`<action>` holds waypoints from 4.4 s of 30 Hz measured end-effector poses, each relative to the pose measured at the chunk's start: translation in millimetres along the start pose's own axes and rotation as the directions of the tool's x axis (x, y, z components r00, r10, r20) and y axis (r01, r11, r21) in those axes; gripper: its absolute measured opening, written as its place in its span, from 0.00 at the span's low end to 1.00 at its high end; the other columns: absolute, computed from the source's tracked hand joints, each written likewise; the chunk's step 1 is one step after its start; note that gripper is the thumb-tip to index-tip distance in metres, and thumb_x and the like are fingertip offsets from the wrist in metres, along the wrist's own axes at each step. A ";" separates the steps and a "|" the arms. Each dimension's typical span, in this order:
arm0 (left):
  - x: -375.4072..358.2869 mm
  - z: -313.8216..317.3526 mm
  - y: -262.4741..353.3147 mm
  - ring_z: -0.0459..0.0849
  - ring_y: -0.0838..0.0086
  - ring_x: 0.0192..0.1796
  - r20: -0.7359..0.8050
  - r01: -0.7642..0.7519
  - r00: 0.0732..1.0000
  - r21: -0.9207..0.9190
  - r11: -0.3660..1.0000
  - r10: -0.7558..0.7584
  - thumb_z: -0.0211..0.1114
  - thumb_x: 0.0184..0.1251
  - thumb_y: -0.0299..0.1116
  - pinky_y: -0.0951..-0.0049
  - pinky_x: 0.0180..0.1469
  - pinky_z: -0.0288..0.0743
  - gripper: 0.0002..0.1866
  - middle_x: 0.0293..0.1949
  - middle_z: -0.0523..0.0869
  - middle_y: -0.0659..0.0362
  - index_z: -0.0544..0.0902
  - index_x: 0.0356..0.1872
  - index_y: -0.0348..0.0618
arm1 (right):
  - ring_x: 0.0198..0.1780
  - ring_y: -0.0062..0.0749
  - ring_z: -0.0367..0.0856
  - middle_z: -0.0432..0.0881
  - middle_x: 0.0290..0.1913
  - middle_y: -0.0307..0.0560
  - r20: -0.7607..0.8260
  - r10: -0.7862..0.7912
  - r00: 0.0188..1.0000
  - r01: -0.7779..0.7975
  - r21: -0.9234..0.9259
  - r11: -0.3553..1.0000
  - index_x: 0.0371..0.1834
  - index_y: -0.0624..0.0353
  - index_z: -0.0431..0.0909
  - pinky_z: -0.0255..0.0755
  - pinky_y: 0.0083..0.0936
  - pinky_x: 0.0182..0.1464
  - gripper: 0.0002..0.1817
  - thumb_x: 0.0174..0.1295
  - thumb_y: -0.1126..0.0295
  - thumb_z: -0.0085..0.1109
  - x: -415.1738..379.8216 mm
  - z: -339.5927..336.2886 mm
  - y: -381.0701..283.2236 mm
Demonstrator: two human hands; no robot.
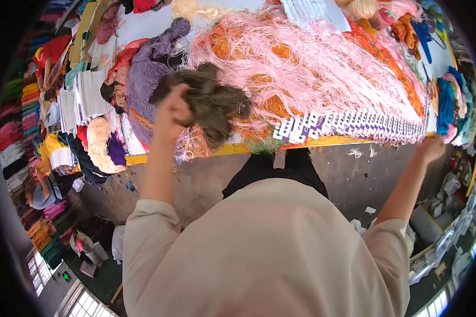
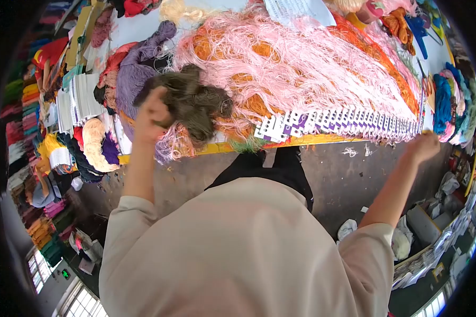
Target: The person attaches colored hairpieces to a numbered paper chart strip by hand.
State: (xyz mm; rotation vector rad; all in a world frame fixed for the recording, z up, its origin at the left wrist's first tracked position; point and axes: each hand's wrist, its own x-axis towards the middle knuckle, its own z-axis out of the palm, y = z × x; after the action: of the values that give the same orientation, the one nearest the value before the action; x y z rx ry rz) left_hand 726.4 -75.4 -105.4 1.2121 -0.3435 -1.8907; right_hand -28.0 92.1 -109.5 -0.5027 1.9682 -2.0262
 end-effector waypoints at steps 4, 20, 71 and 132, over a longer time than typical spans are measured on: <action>9.7 51.6 -126.0 0.65 0.84 0.14 -0.111 0.361 0.932 0.370 0.856 -0.345 0.70 0.61 0.36 0.80 0.16 0.52 0.12 0.19 0.77 0.65 0.87 0.37 0.36 | 0.44 0.23 0.78 0.81 0.44 0.42 0.716 0.158 0.680 0.184 -0.376 0.908 0.48 0.62 0.76 0.72 0.28 0.46 0.12 0.70 0.69 0.47 -153.3 122.5 74.3; 28.9 97.8 -232.3 0.70 0.77 0.15 -0.053 0.312 0.936 0.587 0.747 -0.349 0.66 0.60 0.33 0.72 0.18 0.59 0.12 0.14 0.74 0.61 0.78 0.20 0.40 | 0.31 0.50 0.83 0.81 0.26 0.53 0.820 0.515 0.249 0.305 -0.571 0.762 0.41 0.54 0.72 0.73 0.43 0.34 0.08 0.66 0.64 0.55 -324.7 198.7 84.3; -25.9 171.3 -90.7 0.81 0.71 0.54 0.487 0.027 0.873 0.018 0.999 -0.032 0.58 0.75 0.40 0.67 0.59 0.74 0.21 0.54 0.83 0.53 0.79 0.56 0.29 | 0.29 0.11 0.68 0.78 0.31 0.31 0.812 0.405 0.421 -0.385 -0.245 0.890 0.41 0.57 0.80 0.66 0.14 0.31 0.04 0.64 0.73 0.63 -331.8 246.8 -61.7; 33.1 122.2 -222.5 0.68 0.81 0.15 -0.020 0.177 0.979 0.591 0.787 -0.205 0.67 0.60 0.33 0.79 0.20 0.57 0.11 0.14 0.75 0.64 0.86 0.27 0.33 | 0.31 0.35 0.85 0.83 0.27 0.47 0.812 0.509 0.284 0.072 -0.548 0.834 0.40 0.59 0.76 0.75 0.31 0.37 0.07 0.65 0.68 0.55 -288.5 170.0 101.7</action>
State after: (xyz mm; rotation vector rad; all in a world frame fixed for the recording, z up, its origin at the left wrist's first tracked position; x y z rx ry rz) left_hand 505.3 9.9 -202.2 1.6631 -0.9228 -2.0586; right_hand 300.5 57.4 -225.2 -1.1216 1.5075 -0.5722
